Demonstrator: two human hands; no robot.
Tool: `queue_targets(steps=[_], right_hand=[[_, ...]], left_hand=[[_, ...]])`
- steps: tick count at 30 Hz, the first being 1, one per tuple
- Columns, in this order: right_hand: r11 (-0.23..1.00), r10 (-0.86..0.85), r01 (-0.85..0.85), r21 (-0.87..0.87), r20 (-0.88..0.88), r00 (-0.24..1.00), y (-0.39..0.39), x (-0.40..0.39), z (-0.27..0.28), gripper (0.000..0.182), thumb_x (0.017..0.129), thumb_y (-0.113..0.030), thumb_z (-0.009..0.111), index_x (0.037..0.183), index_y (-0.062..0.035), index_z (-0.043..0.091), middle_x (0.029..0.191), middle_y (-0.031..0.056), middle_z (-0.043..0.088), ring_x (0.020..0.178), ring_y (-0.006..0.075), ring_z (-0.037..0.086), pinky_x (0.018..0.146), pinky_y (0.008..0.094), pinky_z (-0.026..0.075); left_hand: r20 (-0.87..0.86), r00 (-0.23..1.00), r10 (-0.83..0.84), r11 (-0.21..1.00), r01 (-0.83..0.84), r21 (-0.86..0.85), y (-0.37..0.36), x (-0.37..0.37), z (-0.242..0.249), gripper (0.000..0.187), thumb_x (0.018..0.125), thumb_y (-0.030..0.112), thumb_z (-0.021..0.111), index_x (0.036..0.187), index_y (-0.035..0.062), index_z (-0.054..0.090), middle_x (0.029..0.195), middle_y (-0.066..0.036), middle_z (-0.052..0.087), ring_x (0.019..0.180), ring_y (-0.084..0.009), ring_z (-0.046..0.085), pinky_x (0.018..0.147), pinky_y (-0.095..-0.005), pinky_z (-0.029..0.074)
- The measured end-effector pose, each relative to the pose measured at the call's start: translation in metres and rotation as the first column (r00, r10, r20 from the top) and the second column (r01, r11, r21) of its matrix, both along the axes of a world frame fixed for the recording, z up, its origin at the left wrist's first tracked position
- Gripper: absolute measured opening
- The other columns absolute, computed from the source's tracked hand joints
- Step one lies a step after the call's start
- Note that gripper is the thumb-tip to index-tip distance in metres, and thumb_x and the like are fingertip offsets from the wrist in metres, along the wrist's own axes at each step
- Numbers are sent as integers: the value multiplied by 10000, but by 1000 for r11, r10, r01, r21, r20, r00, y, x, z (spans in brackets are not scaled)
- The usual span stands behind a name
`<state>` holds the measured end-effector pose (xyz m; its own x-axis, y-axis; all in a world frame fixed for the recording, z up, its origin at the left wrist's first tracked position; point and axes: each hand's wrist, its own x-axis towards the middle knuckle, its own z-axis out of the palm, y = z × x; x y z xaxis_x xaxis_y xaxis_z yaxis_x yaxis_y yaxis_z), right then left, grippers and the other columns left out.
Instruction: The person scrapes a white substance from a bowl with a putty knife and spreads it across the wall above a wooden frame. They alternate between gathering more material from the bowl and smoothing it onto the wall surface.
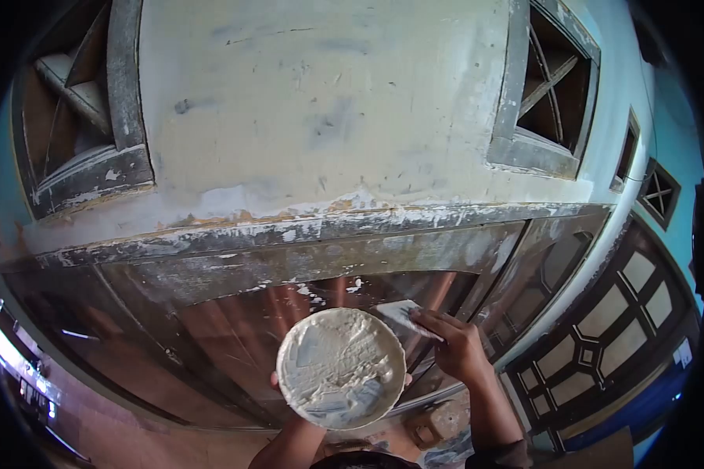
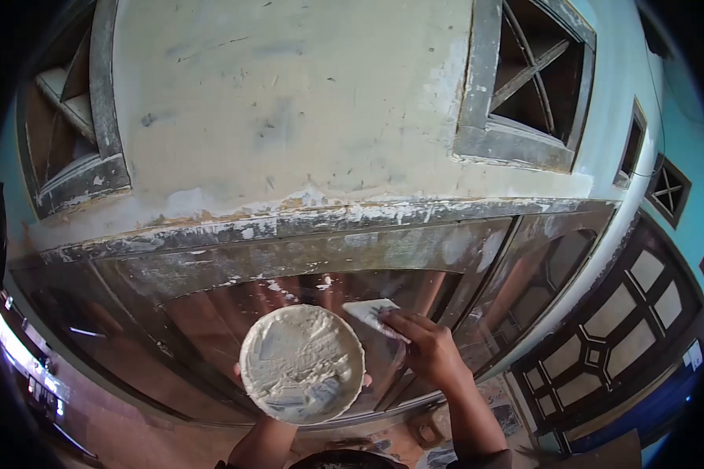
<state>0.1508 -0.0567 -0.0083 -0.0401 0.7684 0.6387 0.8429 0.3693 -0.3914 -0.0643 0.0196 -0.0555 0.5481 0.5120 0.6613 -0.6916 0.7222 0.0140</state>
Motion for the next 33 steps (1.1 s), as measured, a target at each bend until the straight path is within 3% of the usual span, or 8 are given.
queue_targets(steps=[3,5,9,15,19,22,26,33], right_hand=[[983,-153,141,-121,-97,983,0,13,-11,452,837,129,642,1254,-39,688,1125,165,742,1007,299,740,819,349,577],[998,-55,65,24,-291,955,-5,19,-10,365,887,117,629,1221,-12,701,1078,154,761,932,198,738,772,297,550],[992,126,-115,53,-520,845,-35,2,24,237,916,98,622,1118,28,723,1040,163,765,862,152,696,744,280,529],[833,549,-534,144,-97,830,-41,-51,75,227,903,-18,686,1123,34,704,1154,185,732,1147,359,689,1028,515,548],[845,529,-532,-58,242,814,-40,-62,64,437,882,-213,639,1257,7,678,1269,184,684,1214,347,650,1053,488,517],[852,518,-513,-102,295,803,-36,-71,58,456,828,-176,800,1251,-42,693,1226,134,718,1157,291,689,1020,442,537],[852,514,-511,-116,372,773,-36,-70,67,459,864,-180,634,1286,-1,652,1303,157,665,1214,317,649,1047,452,513],[847,516,-524,-92,377,769,-25,-68,57,442,879,-186,640,1278,3,651,1286,154,673,1211,328,649,1019,465,521]], left_hand=[[105,989,-100,994,96,48,5,-3,-4,1219,630,654,853,1558,67,324,1593,-263,302,1394,-550,373,1050,-866,224],[-163,984,70,995,-57,83,6,-15,-16,1250,617,688,850,1563,69,317,1602,-240,303,1400,-550,362,1075,-842,230],[-48,997,52,992,-46,116,0,-10,2,1205,702,755,761,1570,53,306,1616,-211,302,1433,-490,352,1136,-746,263],[-44,992,119,989,-114,92,-5,-19,-8,1197,713,764,739,1570,50,304,1617,-211,301,1437,-482,350,1141,-734,266],[-42,984,176,981,-172,86,-9,-17,-7,1192,721,771,725,1571,48,303,1617,-211,300,1439,-477,349,1144,-725,268],[-38,976,215,974,-212,84,-2,-16,3,1189,727,776,714,1571,47,302,1618,-211,300,1441,-473,348,1147,-719,269],[-49,960,274,959,-269,95,-9,-20,-1,1185,734,782,700,1571,45,300,1619,-211,299,1443,-468,347,1150,-710,271],[-62,929,364,929,-356,103,-10,-24,1,1178,748,793,675,1572,42,298,1620,-212,298,1447,-458,345,1156,-695,274]])
